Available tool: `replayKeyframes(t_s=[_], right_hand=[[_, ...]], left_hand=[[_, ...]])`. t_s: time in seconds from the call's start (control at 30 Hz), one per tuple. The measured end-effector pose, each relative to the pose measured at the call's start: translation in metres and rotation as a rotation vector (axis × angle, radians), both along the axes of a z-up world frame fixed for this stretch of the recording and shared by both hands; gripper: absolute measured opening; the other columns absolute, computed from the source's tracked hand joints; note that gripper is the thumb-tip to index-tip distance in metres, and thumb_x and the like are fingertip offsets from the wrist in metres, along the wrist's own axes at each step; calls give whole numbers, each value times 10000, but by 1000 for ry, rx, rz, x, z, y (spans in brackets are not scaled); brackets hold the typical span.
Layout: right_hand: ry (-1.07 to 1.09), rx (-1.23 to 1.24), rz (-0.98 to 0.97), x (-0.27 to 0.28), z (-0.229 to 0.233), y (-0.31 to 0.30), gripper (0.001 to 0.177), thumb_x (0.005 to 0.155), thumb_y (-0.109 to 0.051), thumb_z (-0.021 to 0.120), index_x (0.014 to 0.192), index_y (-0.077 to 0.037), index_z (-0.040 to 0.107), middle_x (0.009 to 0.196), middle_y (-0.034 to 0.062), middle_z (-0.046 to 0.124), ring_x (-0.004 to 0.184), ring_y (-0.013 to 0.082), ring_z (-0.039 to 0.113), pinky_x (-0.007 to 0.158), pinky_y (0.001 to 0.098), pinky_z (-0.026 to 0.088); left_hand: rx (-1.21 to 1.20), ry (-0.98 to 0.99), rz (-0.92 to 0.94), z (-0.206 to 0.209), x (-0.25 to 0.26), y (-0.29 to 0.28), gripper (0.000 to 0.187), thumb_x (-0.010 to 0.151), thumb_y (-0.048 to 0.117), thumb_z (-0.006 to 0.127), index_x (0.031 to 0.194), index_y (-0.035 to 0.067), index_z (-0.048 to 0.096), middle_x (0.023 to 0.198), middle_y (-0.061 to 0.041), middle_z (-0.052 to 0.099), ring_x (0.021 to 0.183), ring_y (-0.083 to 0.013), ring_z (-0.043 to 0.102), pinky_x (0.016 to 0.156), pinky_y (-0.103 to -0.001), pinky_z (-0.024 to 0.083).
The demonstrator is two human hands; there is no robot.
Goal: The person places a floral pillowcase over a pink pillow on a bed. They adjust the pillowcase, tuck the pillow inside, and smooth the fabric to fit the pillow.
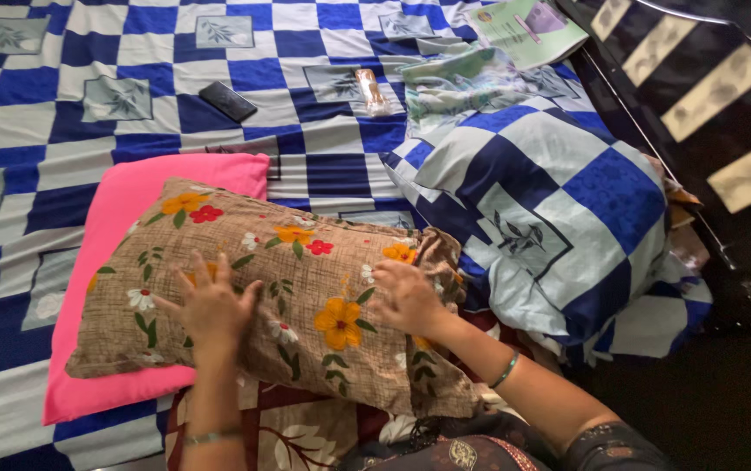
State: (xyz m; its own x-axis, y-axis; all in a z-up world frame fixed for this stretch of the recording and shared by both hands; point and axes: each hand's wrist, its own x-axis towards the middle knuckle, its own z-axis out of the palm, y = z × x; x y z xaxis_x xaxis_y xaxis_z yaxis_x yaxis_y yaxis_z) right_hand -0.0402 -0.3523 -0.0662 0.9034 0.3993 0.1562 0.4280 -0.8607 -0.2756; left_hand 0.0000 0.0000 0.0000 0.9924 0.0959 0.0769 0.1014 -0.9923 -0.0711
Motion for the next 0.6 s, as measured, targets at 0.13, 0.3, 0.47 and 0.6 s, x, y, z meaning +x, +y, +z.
replayKeyframes(t_s=[0.13,0.3,0.47,0.6], right_hand=[[-172,-39,-4,-10,7,30,513,891,-443,670,1162,-9,630,1146,159,629,1168,328,518,1048,560,352],[-209,77,-29,-6,7,24,261,981,-296,605,831,-85,641,814,59,630,854,249,571,816,424,417],[-118,-101,-124,-5,13,-13,343,1042,-358,570,831,-93,626,781,41,599,825,237,572,849,420,422],[-90,92,-166,-16,25,-51,423,988,-477,537,815,-95,594,839,48,587,814,214,573,763,388,478]], left_hand=[[-52,216,-54,28,9,-23,918,827,861,341,1601,387,203,1694,20,73,1543,-384,27,1121,-783,37],[-93,227,-335,8,-9,-82,807,929,784,347,1575,301,309,1666,-9,213,1563,-312,123,1122,-795,-45],[-241,133,-479,-21,-12,-89,679,910,638,515,1453,231,522,1547,-27,452,1432,-285,353,1106,-778,28],[-364,-57,-540,-48,-5,-92,290,968,396,559,1091,179,706,1153,-34,692,1179,-252,621,1181,-672,246]])
